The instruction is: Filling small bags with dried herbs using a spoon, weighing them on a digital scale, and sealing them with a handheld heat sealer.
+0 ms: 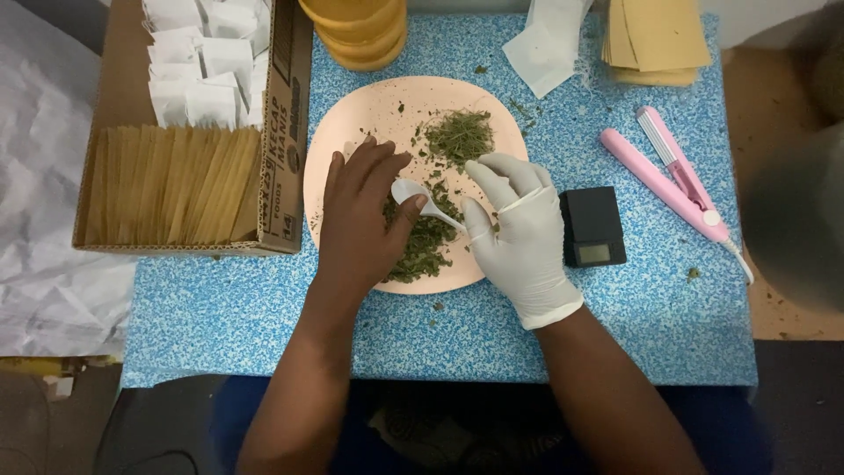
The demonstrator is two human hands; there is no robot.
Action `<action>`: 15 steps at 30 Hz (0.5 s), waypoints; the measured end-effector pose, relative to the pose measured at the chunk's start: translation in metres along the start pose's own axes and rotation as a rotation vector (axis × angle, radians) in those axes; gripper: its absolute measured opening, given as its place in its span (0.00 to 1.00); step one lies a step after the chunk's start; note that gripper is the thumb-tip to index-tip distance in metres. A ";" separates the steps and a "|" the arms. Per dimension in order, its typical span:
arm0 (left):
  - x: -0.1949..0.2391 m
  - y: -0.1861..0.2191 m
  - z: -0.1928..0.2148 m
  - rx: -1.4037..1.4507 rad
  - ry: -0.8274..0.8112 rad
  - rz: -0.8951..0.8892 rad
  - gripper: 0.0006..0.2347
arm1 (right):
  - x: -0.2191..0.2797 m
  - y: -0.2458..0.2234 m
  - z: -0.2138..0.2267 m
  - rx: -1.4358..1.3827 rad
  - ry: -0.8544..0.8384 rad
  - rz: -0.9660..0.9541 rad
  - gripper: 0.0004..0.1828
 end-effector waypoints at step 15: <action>0.004 -0.010 -0.006 -0.019 0.028 -0.018 0.19 | -0.003 -0.001 -0.008 0.067 -0.061 0.012 0.14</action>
Point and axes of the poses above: each hand's wrist, its own x-axis away from the middle knuckle, its own z-axis out of the back of the hand, y = z × x, the point moved 10 cm from there along -x, towards the middle knuckle, and after that the axes turned 3 degrees about -x, right-handed, at the moved point
